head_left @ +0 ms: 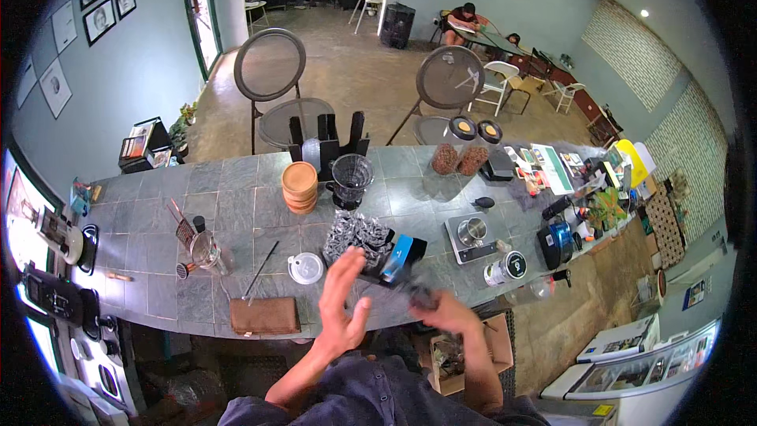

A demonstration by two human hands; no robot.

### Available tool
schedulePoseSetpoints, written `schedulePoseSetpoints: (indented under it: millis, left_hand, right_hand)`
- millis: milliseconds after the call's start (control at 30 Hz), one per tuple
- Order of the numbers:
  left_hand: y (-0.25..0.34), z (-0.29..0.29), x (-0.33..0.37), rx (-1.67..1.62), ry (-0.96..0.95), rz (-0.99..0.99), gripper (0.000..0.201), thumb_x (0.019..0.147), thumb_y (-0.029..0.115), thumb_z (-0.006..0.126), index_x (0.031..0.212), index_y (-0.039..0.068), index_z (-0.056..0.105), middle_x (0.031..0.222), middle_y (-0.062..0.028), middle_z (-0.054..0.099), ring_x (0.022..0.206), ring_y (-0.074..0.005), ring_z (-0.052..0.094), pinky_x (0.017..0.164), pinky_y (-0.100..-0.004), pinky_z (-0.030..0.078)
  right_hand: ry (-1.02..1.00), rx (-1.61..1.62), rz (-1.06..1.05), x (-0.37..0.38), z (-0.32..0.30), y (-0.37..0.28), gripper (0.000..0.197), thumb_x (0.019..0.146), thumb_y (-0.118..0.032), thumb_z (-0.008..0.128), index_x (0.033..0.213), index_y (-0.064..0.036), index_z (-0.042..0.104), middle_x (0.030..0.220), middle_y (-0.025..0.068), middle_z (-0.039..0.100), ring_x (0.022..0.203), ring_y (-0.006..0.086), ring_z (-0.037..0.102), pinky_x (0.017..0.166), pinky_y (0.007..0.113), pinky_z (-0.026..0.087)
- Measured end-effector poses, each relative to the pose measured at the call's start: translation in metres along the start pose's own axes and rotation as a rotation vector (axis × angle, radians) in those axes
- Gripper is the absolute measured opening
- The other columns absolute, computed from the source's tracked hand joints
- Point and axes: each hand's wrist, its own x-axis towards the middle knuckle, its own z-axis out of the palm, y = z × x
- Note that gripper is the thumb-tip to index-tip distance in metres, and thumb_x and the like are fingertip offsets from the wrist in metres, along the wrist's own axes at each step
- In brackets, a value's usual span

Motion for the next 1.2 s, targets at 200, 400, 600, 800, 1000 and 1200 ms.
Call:
schedulePoseSetpoints:
  millis: [200, 400, 600, 800, 1000, 1200]
  left_hand:
    - [-0.019, 0.011, -0.012, -0.211, 0.077, -0.159, 0.063, 0.101, 0.016, 0.065, 0.157, -0.005, 0.045, 0.149, -0.0255, 0.06, 0.137, -0.0369, 0.059, 0.116, -0.0484, 0.045]
    - [-0.029, 0.042, -0.021, -0.271, -0.043, -0.229, 0.069, 0.102, 0.007, 0.064, 0.163, -0.002, 0.034, 0.145, -0.0245, 0.06, 0.133, -0.0335, 0.061, 0.11, -0.0463, 0.051]
    - [-0.028, 0.062, -0.032, -0.251, 0.132, -0.354, 0.076, 0.102, 0.008, 0.066, 0.166, 0.0, 0.026, 0.139, -0.0235, 0.061, 0.126, -0.0311, 0.064, 0.107, -0.0443, 0.053]
    - [-0.034, 0.099, -0.031, -0.187, 0.156, -0.375, 0.066, 0.101, 0.003, 0.067, 0.16, -0.003, 0.038, 0.132, -0.0214, 0.065, 0.121, -0.0296, 0.066, 0.103, -0.0435, 0.054]
    - [-0.035, 0.13, -0.026, -0.051, 0.145, -0.406, 0.054, 0.096, 0.0, 0.07, 0.148, -0.001, 0.054, 0.124, -0.0198, 0.069, 0.11, -0.029, 0.069, 0.096, -0.0414, 0.056]
    - [-0.027, 0.138, -0.013, 0.134, 0.084, -0.395, 0.04, 0.093, 0.005, 0.077, 0.131, -0.001, 0.067, 0.108, -0.0146, 0.076, 0.095, -0.0242, 0.072, 0.088, -0.0364, 0.056]
  right_hand:
    - [0.378, 0.234, 0.163, 0.102, -0.053, 0.073, 0.026, 0.093, -0.022, 0.08, 0.101, -0.0018, 0.067, 0.069, 0.006, 0.066, 0.061, 0.0146, 0.066, 0.06, 0.032, 0.054]
    - [0.597, -0.37, 0.192, 0.192, -0.027, 0.157, 0.06, 0.091, -0.04, 0.081, 0.12, 0.0093, 0.064, 0.111, 0.0344, 0.07, 0.107, 0.0524, 0.068, 0.093, 0.059, 0.054]
    - [0.745, -0.493, 0.047, 0.195, -0.015, 0.145, 0.043, 0.1, -0.038, 0.071, 0.106, 0.0047, 0.067, 0.108, 0.0279, 0.066, 0.097, 0.0516, 0.067, 0.085, 0.059, 0.054]
    - [0.698, -0.483, 0.01, 0.184, -0.03, 0.14, 0.031, 0.101, -0.03, 0.069, 0.095, 0.0006, 0.072, 0.1, 0.0223, 0.069, 0.091, 0.0468, 0.069, 0.081, 0.056, 0.055]
    - [0.855, -0.297, -0.169, 0.166, -0.047, 0.139, 0.023, 0.098, -0.023, 0.072, 0.098, -0.0009, 0.078, 0.089, 0.018, 0.069, 0.082, 0.0391, 0.066, 0.075, 0.048, 0.052]
    - [0.534, 0.532, -0.13, 0.102, -0.085, 0.049, 0.018, 0.103, -0.012, 0.073, 0.113, 0.0034, 0.075, 0.088, 0.004, 0.073, 0.074, 0.0067, 0.062, 0.065, 0.024, 0.047]
